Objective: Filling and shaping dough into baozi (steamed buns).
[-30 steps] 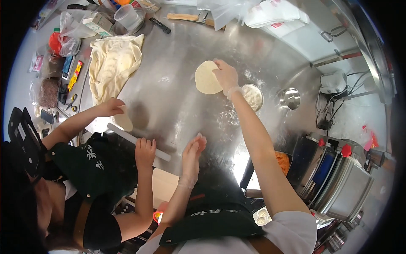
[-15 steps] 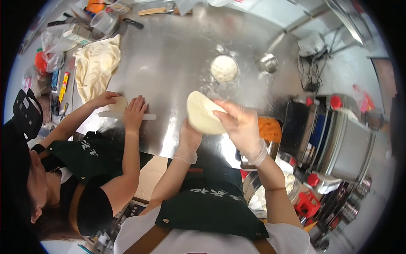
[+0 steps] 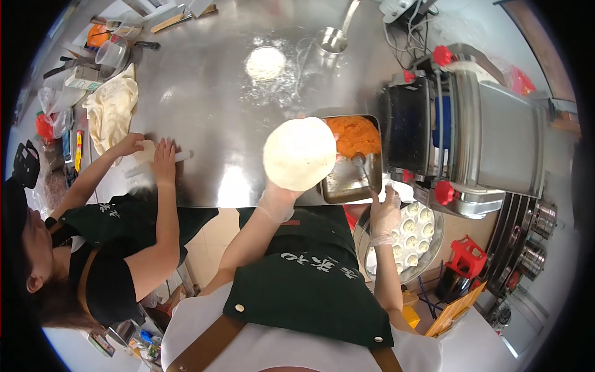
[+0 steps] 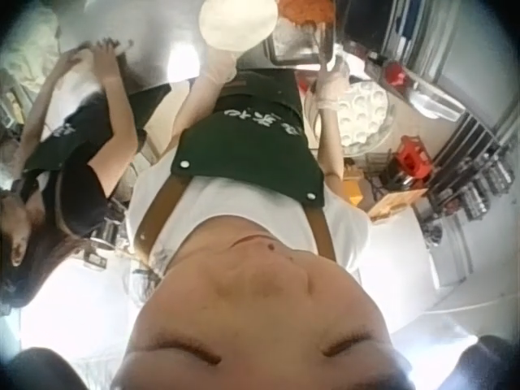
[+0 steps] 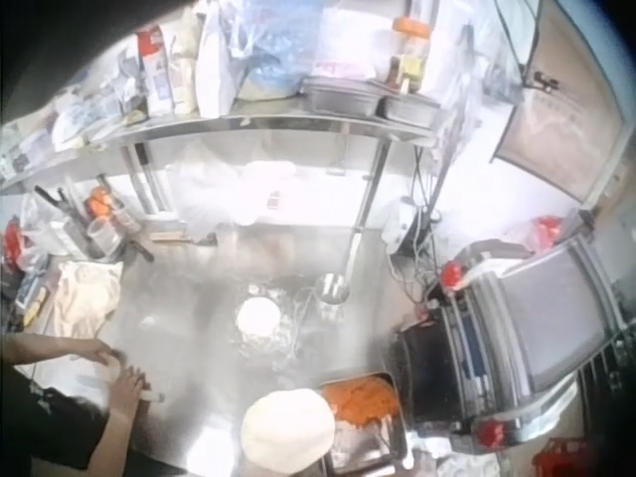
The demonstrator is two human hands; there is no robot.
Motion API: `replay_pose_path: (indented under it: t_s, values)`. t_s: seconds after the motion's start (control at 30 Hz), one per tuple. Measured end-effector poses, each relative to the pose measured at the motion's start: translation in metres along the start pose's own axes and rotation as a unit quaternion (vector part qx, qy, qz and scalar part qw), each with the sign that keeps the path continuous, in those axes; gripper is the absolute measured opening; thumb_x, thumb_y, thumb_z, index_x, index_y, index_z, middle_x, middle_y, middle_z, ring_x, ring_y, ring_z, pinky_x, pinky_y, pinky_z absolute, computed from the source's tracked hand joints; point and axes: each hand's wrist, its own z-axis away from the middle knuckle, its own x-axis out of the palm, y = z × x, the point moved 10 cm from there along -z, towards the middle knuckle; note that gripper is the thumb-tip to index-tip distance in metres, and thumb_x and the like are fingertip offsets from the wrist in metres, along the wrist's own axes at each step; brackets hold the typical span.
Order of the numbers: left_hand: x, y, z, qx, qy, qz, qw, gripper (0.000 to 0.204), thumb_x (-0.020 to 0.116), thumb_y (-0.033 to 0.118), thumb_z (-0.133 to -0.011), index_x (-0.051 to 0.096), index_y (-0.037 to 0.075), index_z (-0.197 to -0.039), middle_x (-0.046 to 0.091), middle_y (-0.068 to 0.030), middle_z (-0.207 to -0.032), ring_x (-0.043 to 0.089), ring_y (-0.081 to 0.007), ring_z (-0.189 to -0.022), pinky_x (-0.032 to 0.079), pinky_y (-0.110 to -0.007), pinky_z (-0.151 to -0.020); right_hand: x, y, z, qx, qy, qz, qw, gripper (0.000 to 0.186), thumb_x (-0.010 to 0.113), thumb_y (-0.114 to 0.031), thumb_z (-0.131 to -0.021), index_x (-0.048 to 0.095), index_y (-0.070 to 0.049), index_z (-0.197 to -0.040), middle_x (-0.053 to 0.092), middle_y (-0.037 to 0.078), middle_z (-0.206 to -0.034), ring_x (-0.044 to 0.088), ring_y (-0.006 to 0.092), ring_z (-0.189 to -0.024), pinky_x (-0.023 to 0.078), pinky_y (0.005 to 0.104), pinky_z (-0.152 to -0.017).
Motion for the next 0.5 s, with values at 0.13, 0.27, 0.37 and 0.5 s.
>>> replay_pose_path:
  t_s: [0.13, 0.27, 0.37, 0.5]
  values:
    - [0.043, -0.023, 0.019, -0.012, -0.06, 0.043, 0.997, 0.036, 0.051, 0.038, -0.096, 0.054, 0.026, -0.13, 0.051, -0.0127, -0.137, 0.046, -0.0436, -0.126, 0.037, -0.069, -0.102, 0.069, 0.063, 0.018, 0.086, -0.167, -0.187, 0.964, 0.046, 0.075, -0.029, -0.078, 0.06, -0.001, -0.112, 0.068, 0.019, -0.088, 0.066, 0.0353, -0.084, 0.051, 0.0423, -0.078]
    - [0.052, -0.037, 0.029, -0.006, -0.162, 0.084, 0.983, 0.034, 0.05, 0.037, -0.097, 0.055, 0.028, -0.129, 0.046, -0.0121, -0.141, 0.045, -0.0406, -0.128, 0.036, -0.067, -0.104, 0.058, 0.045, 0.016, 0.059, -0.167, -0.115, 0.977, 0.031, 0.07, -0.022, -0.081, 0.058, -0.002, -0.101, 0.067, 0.017, -0.088, 0.067, 0.0366, -0.08, 0.053, 0.045, -0.07]
    - [0.022, -0.039, 0.028, 0.037, -0.093, 0.068, 0.993, 0.039, 0.051, 0.039, -0.096, 0.053, 0.026, -0.133, 0.045, -0.0123, -0.143, 0.044, -0.0396, -0.129, 0.037, -0.066, -0.104, 0.054, 0.014, 0.002, -0.077, -0.093, 0.035, 0.992, 0.015, 0.062, -0.015, -0.085, 0.053, -0.007, -0.094, 0.062, 0.014, -0.085, 0.068, 0.0342, -0.074, 0.056, 0.0446, -0.062]
    - [-0.031, -0.038, 0.022, 0.024, -0.058, 0.004, 0.998, 0.057, 0.051, 0.045, -0.095, 0.045, 0.012, -0.141, 0.043, -0.0119, -0.147, 0.043, -0.0385, -0.132, 0.033, -0.062, -0.109, 0.068, -0.002, -0.011, -0.143, -0.043, 0.086, 0.985, 0.015, 0.053, -0.01, -0.088, 0.057, -0.009, -0.102, 0.063, 0.009, -0.082, 0.068, 0.0266, -0.066, 0.055, 0.0385, -0.05]
